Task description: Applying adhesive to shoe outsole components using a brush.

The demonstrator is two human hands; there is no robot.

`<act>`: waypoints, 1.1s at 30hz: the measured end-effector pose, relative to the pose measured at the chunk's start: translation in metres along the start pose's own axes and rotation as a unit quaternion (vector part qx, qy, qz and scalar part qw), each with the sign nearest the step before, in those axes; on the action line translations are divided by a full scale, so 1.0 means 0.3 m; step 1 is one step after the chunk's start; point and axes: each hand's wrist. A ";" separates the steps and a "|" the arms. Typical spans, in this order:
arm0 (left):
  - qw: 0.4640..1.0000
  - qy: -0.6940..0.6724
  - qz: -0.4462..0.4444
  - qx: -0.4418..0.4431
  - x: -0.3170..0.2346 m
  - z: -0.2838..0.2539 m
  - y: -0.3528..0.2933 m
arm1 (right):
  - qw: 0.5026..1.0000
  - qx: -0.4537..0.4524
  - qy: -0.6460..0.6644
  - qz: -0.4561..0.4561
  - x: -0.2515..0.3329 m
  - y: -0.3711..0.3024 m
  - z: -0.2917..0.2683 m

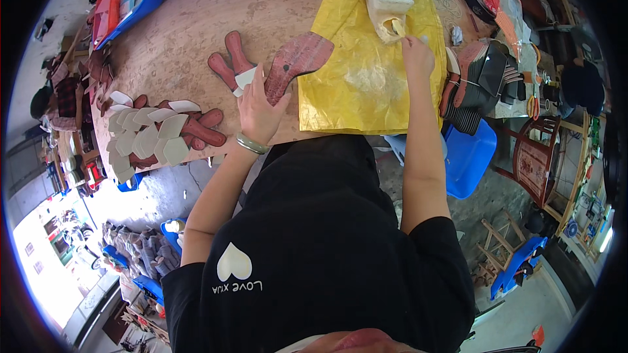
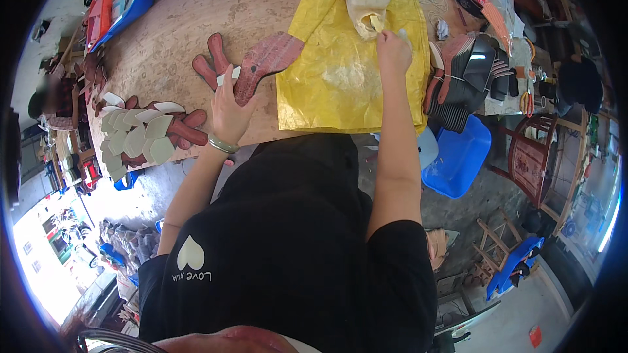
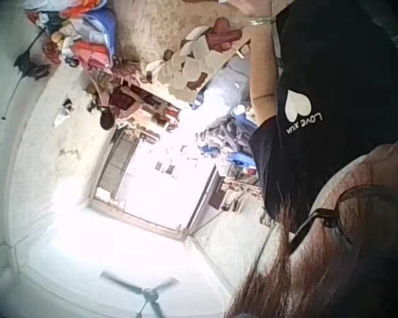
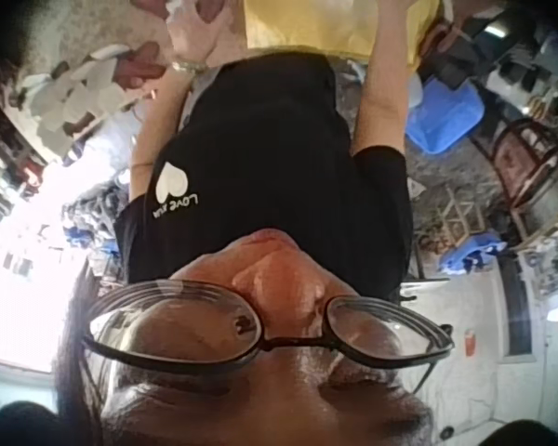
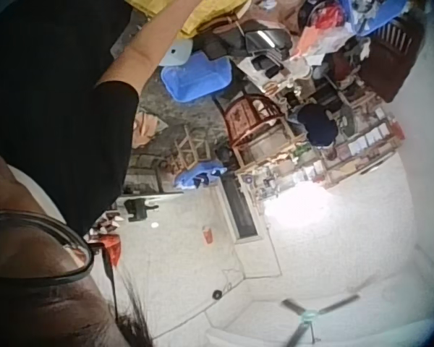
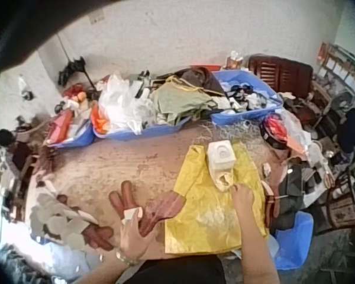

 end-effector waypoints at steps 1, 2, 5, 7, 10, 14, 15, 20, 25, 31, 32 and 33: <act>1.000 0.000 0.000 0.000 -0.002 0.003 -0.001 | 1.000 0.010 -0.025 -0.013 0.002 0.024 0.024; 1.000 -0.015 0.013 -0.015 -0.003 0.009 -0.002 | 0.998 0.019 -0.051 -0.024 -0.006 0.035 0.039; 0.999 -0.020 0.023 -0.037 0.008 0.012 -0.003 | 0.996 0.034 -0.057 -0.051 0.003 0.038 0.039; 0.999 -0.011 0.019 -0.044 0.020 0.016 -0.008 | 0.996 0.016 -0.051 -0.067 -0.001 0.006 0.027; 0.997 -0.033 0.014 -0.070 0.041 0.032 0.001 | 0.996 0.024 -0.047 -0.069 -0.028 -0.077 0.004; 0.994 -0.034 0.040 -0.095 0.036 0.036 0.013 | 0.998 0.013 0.028 -0.048 -0.083 -0.211 -0.018; 0.994 -0.029 0.040 -0.095 0.035 0.037 0.021 | 0.998 0.015 0.031 -0.052 -0.075 -0.243 -0.034; 0.994 -0.014 0.028 -0.104 0.047 0.042 0.016 | 0.850 0.144 0.482 0.157 0.151 -0.441 -0.241; 0.993 -0.035 0.055 -0.100 0.051 0.027 0.013 | 0.864 0.180 0.470 0.023 0.261 -0.448 -0.348; 0.986 -0.098 0.114 -0.067 0.119 -0.025 -0.002 | 0.885 0.207 0.416 0.017 0.196 -0.317 -0.343; 0.987 -0.099 0.111 -0.068 0.131 -0.036 -0.002 | 0.886 0.230 0.402 0.019 0.196 -0.291 -0.350; 0.985 -0.114 0.123 -0.048 0.140 -0.047 -0.002 | 0.887 0.232 0.400 0.017 0.200 -0.263 -0.356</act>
Point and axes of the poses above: each hand's wrist, its own y-axis towards the middle knuckle, its own z-axis out of the palm, x = y × z, and after that the axes turned 9 degrees about -x, right-handed
